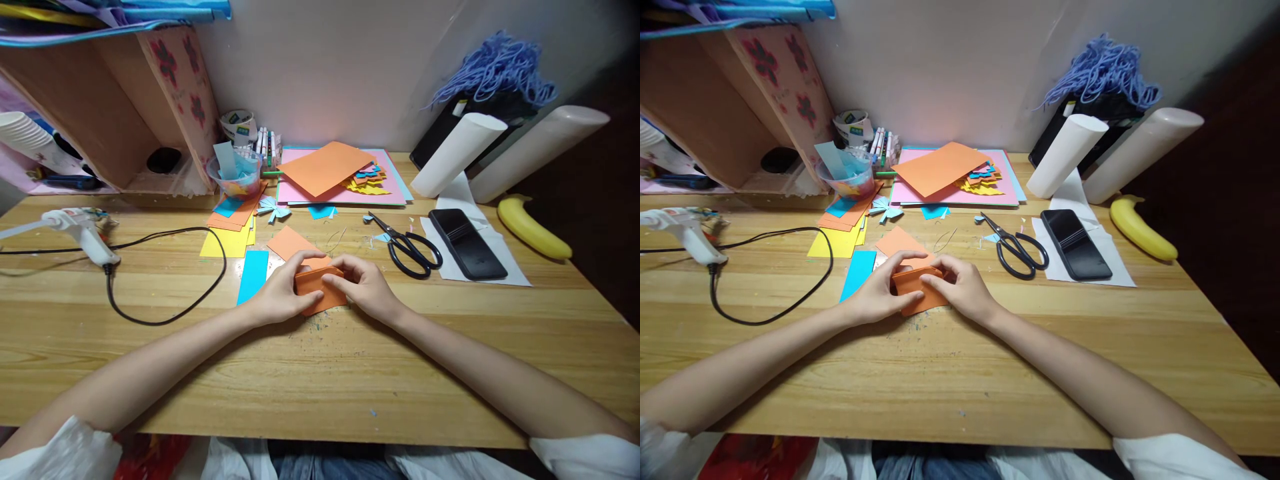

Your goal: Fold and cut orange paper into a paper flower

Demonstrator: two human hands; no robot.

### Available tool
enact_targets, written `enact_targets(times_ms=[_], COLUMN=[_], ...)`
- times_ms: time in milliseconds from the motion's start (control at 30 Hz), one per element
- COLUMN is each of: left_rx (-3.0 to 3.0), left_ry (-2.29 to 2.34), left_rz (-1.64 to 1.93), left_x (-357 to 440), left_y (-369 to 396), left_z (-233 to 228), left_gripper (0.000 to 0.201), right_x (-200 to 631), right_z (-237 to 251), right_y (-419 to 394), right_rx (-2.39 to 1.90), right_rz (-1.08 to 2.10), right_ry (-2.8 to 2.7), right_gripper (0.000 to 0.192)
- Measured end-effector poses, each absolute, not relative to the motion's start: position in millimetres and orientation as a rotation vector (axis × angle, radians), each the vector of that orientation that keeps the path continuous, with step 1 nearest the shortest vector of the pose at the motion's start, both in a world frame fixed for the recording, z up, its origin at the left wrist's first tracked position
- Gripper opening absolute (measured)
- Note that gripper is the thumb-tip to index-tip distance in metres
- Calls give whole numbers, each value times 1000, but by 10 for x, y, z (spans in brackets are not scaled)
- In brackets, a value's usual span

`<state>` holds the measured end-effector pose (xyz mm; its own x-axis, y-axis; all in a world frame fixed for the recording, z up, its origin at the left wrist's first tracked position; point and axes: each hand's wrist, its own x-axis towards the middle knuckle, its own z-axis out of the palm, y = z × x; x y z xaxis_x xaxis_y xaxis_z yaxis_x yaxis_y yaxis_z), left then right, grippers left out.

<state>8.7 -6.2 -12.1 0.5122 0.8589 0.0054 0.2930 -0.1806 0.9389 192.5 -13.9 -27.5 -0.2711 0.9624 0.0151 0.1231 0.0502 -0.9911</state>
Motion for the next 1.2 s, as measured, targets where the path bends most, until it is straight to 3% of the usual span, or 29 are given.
enact_targets(times_ms=[267,467,667,833,1067,1200], left_rx=[1421,1224,1270,1219,1238,1152], left_ry=[864,987,995,980,1071,1045], left_rz=[880,1098,936,904,942,919], left_x=[133,118,93,106,114,118], left_y=[-35,50,65,58,26,8], left_z=[-275,-302,-305,-294,-219,-190], left_gripper=[42,36,33,26,33,50], right_x=[1931,1928,1938,1952,1952,1952], right_z=[-262,-279,-266,-246,-263,-271], right_y=[-115,-84,-85,-72,-73,-90], right_rx=[-1229,-1188,-1225,-1296,-1289,-1284], right_rz=[1230,1483,1441,1299,1374,1342], right_ry=[-1328,-1248,-1486,-1560,-1546,-1479], right_gripper=[24,25,20,32,37,36])
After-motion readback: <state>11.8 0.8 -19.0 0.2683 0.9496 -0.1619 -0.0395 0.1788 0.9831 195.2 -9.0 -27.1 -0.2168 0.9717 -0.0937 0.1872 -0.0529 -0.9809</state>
